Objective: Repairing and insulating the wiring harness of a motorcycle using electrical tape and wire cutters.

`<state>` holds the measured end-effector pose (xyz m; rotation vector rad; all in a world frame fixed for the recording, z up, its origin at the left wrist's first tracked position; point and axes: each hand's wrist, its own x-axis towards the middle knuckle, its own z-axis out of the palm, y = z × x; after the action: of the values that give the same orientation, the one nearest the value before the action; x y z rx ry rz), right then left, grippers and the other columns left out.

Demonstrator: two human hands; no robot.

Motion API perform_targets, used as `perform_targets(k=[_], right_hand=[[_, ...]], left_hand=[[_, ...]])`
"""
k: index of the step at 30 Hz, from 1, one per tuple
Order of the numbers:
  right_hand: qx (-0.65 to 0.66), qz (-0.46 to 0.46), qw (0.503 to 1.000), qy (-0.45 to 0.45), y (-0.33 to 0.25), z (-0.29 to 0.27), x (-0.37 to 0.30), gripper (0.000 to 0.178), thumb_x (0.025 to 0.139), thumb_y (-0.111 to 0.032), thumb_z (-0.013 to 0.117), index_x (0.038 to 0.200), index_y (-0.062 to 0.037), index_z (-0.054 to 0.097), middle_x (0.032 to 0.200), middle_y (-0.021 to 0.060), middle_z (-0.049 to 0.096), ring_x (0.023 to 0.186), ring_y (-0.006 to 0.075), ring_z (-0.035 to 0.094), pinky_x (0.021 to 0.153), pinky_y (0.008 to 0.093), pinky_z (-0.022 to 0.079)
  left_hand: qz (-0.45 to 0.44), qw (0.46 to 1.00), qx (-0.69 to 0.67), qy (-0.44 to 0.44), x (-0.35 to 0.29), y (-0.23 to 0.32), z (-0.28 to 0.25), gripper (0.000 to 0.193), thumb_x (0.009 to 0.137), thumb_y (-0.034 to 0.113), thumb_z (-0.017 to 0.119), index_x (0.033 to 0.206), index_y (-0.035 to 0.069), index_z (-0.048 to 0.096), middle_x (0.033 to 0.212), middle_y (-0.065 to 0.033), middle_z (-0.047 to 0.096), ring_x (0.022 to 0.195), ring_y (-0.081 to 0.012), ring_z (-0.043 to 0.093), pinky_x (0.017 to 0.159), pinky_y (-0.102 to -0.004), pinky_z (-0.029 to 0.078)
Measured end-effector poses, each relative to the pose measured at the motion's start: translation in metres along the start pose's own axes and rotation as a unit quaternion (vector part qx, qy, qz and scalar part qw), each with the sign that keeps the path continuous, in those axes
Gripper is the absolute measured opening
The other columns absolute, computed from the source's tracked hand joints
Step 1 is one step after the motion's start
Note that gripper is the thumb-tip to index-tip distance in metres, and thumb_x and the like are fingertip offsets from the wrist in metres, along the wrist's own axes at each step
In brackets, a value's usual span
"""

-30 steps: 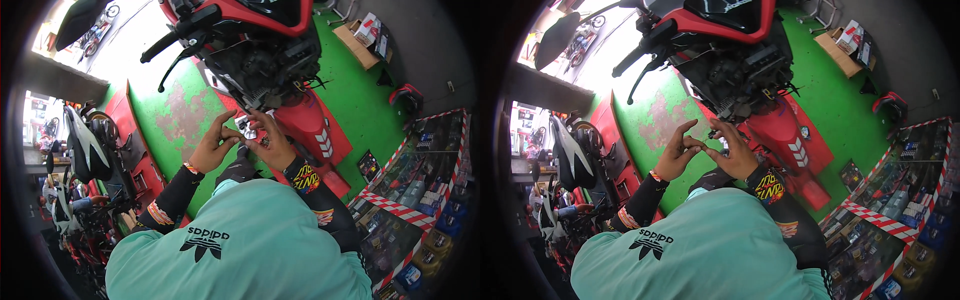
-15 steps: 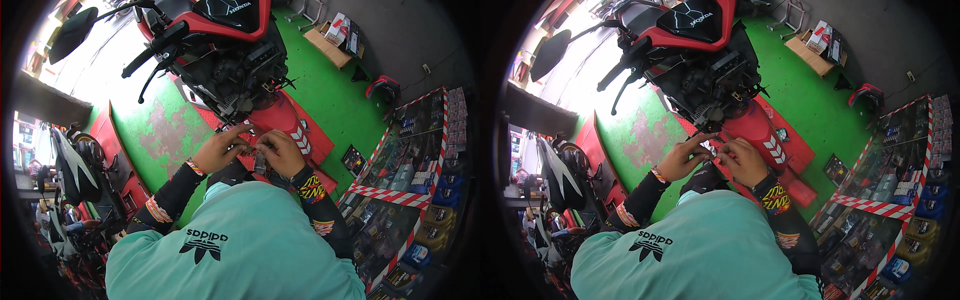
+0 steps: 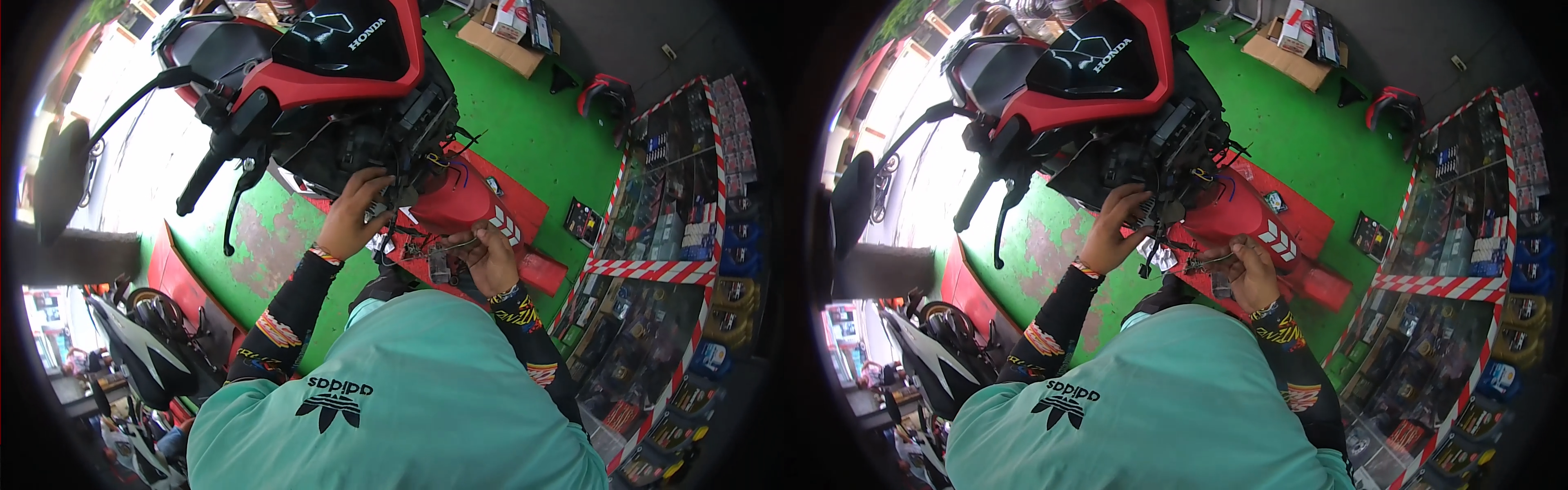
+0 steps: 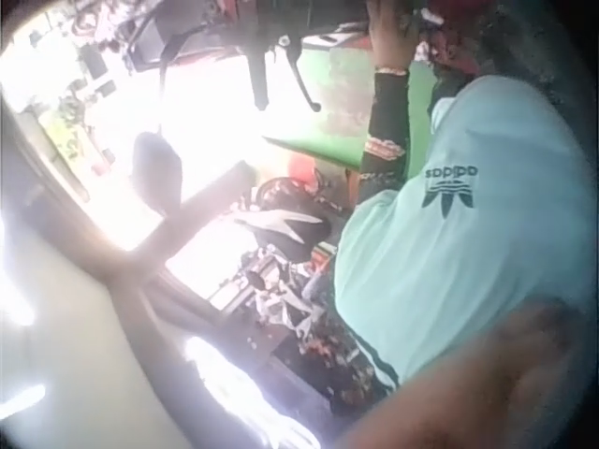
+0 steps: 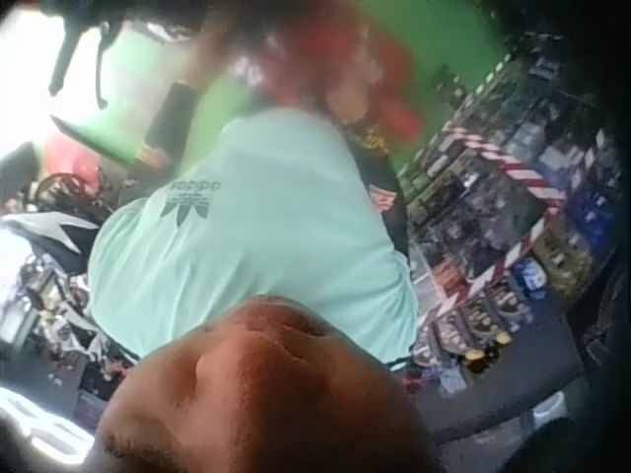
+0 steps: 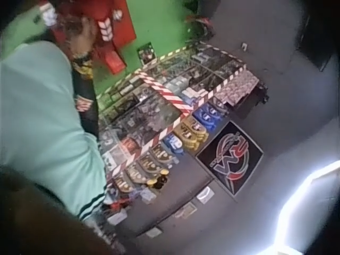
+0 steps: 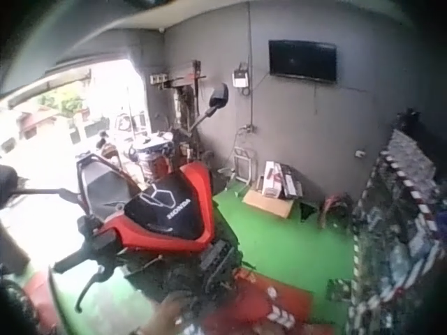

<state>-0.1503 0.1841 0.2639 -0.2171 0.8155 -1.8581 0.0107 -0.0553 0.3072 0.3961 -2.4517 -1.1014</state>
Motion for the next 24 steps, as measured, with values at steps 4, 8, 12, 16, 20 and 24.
perform_targets(k=[4,8,12,16,20,24], right_hand=[[-0.018,0.000,0.996,0.088,0.011,0.016,0.008,0.016,0.107,-0.025,0.052,0.106,-0.0093,0.052,0.086,0.0056,0.060,0.081,0.0235,0.068,0.077,0.0401,0.059],[-0.037,-0.019,0.987,0.157,0.027,0.035,0.020,0.016,0.109,-0.027,0.051,0.110,-0.0120,0.048,0.077,-0.0014,0.045,0.060,0.0110,0.050,0.057,0.0318,0.054],[-0.046,-0.029,0.981,0.189,0.034,0.043,0.027,0.022,0.108,-0.034,0.053,0.113,-0.0133,0.047,0.074,-0.0027,0.041,0.059,0.0088,0.041,0.054,0.0257,0.043],[-0.161,-0.167,0.959,0.163,0.047,0.051,0.038,0.024,0.101,-0.015,0.066,0.115,-0.0094,0.048,0.078,-0.0052,0.040,0.059,0.0038,0.038,0.050,0.0222,0.032],[-0.253,-0.110,0.945,0.176,0.035,0.062,0.047,0.031,0.094,-0.004,0.073,0.119,-0.0045,0.055,0.078,-0.0063,0.044,0.062,0.0018,0.039,0.054,0.0205,0.033],[-0.278,-0.114,0.942,0.148,0.032,0.060,0.060,0.022,0.096,-0.005,0.071,0.115,-0.0019,0.060,0.082,-0.0044,0.054,0.070,0.0023,0.050,0.061,0.0205,0.041]], left_hand=[[0.079,0.996,-0.013,-0.051,0.022,-0.021,0.001,0.039,0.085,0.000,0.075,0.123,0.003,0.067,0.128,-0.0138,0.061,0.103,-0.0250,0.068,0.086,-0.0344,0.056],[0.120,0.985,-0.074,-0.097,0.046,-0.030,0.007,0.022,0.088,-0.001,0.071,0.110,0.002,0.073,0.109,-0.0142,0.072,0.099,-0.0259,0.071,0.085,-0.0343,0.057],[0.067,0.978,-0.136,-0.141,0.065,-0.019,0.011,0.018,0.090,0.001,0.070,0.107,0.000,0.073,0.103,-0.0144,0.074,0.093,-0.0255,0.073,0.082,-0.0329,0.057],[-0.006,0.974,-0.163,-0.155,0.067,-0.020,0.016,0.016,0.092,0.005,0.071,0.107,-0.001,0.073,0.097,-0.0125,0.076,0.086,-0.0182,0.074,0.076,-0.0296,0.057],[-0.090,0.960,-0.200,-0.172,0.065,-0.016,0.013,0.015,0.093,0.007,0.073,0.105,-0.002,0.072,0.095,-0.0105,0.077,0.084,-0.0112,0.072,0.073,-0.0265,0.056],[-0.134,0.951,-0.228,-0.161,0.059,-0.020,0.013,0.014,0.092,0.006,0.073,0.104,-0.003,0.070,0.094,-0.0097,0.077,0.085,-0.0104,0.072,0.073,-0.0254,0.056]])
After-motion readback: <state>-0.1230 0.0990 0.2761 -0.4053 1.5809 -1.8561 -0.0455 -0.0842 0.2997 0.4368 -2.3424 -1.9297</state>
